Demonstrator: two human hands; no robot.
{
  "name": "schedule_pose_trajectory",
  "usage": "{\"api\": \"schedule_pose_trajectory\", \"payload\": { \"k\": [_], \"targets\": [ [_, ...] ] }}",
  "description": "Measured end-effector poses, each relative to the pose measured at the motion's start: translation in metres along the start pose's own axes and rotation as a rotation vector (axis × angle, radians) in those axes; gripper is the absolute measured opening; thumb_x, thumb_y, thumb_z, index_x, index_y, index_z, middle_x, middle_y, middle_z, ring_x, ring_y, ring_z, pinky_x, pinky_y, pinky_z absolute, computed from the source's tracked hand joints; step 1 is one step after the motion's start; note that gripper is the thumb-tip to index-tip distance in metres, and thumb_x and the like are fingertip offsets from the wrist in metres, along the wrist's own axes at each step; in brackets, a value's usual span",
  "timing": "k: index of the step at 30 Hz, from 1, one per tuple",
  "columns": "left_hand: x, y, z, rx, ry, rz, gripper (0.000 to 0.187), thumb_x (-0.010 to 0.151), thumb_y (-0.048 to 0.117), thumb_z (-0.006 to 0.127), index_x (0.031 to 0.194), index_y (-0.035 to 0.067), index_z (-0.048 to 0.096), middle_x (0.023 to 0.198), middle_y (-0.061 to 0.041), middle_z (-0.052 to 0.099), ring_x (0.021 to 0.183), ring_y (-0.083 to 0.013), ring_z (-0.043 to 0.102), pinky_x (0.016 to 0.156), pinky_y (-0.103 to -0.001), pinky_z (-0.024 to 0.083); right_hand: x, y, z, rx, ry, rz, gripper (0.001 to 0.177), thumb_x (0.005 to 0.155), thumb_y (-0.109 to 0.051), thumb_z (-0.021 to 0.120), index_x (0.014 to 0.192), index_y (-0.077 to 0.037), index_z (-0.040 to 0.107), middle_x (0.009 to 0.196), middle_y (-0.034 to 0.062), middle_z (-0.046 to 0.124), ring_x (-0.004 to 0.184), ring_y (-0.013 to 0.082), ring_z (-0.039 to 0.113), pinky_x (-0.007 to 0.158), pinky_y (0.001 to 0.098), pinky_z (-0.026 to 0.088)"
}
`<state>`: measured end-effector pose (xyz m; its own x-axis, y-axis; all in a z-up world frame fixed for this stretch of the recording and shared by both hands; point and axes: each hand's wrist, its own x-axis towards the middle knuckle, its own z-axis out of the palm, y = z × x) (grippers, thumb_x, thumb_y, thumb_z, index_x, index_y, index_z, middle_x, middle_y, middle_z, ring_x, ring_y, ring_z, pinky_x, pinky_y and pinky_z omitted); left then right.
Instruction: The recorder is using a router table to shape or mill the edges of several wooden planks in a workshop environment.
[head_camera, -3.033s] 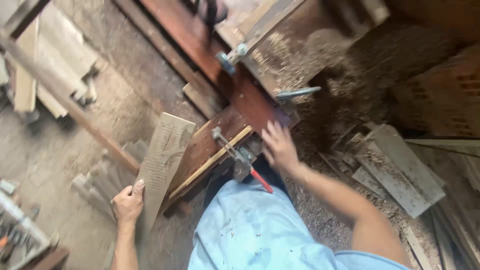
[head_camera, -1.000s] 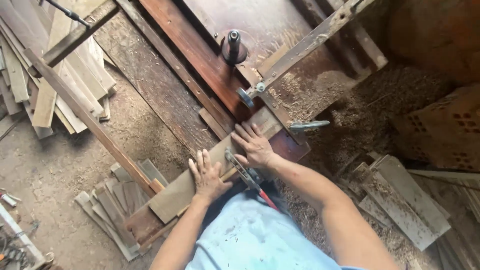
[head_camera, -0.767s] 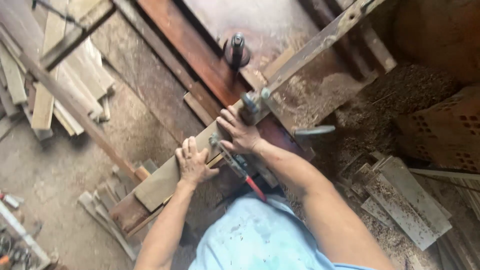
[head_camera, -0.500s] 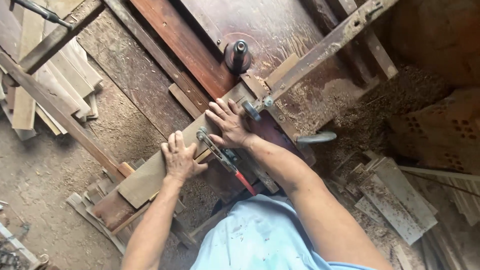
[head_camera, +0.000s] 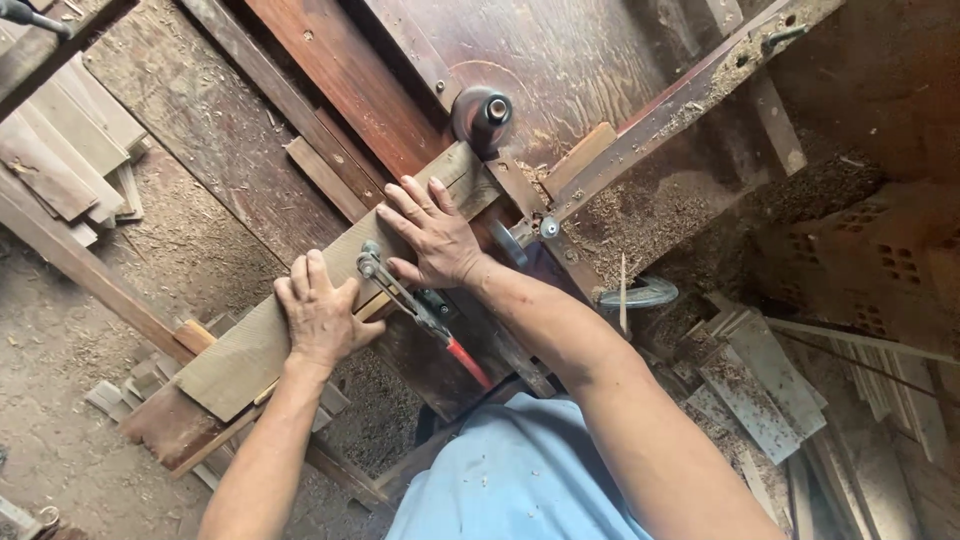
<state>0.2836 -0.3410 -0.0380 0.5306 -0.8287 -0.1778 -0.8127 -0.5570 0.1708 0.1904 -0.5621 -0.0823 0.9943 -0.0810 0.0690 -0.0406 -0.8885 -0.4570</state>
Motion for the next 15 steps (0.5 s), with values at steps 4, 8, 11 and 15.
{"api": "schedule_pose_trajectory", "payload": {
  "k": [4,8,11,15],
  "targets": [
    [0.004,-0.004,-0.002,0.006,0.010,0.006,0.070,0.039,0.059,0.094,0.091,0.017,0.074,0.144,-0.027,0.040,0.134,-0.0427,0.035,0.102,-0.061,0.033,0.005,0.004,0.003,0.024,0.009,-0.014,0.079,0.089,-0.057,0.062,0.149,-0.007,0.051,0.161,0.0174,0.041,0.156,0.0365,0.028,0.128,0.0558,0.012],
    [0.009,-0.008,-0.006,0.013,-0.016,-0.012,0.069,0.041,0.059,0.094,0.091,0.018,0.073,0.145,-0.026,0.040,0.134,-0.0420,0.036,0.102,-0.060,0.034,0.012,0.004,0.005,0.047,0.034,-0.028,0.079,0.089,-0.058,0.062,0.149,-0.008,0.051,0.161,0.0177,0.040,0.156,0.0363,0.028,0.128,0.0559,0.012],
    [0.013,-0.012,-0.005,0.020,-0.015,-0.010,0.069,0.040,0.060,0.095,0.090,0.017,0.073,0.144,-0.027,0.040,0.134,-0.0424,0.036,0.102,-0.061,0.034,0.017,0.005,0.003,0.047,0.045,-0.025,0.079,0.089,-0.059,0.062,0.149,-0.008,0.051,0.161,0.0177,0.040,0.156,0.0362,0.027,0.129,0.0558,0.013],
    [0.016,-0.015,-0.007,0.024,-0.020,-0.016,0.069,0.040,0.058,0.094,0.092,0.018,0.073,0.145,-0.026,0.040,0.135,-0.0422,0.036,0.102,-0.060,0.035,0.023,0.004,0.002,0.039,0.036,-0.022,0.080,0.089,-0.062,0.062,0.148,-0.008,0.052,0.161,0.0187,0.040,0.156,0.0368,0.027,0.128,0.0554,0.015]
  ]
}}
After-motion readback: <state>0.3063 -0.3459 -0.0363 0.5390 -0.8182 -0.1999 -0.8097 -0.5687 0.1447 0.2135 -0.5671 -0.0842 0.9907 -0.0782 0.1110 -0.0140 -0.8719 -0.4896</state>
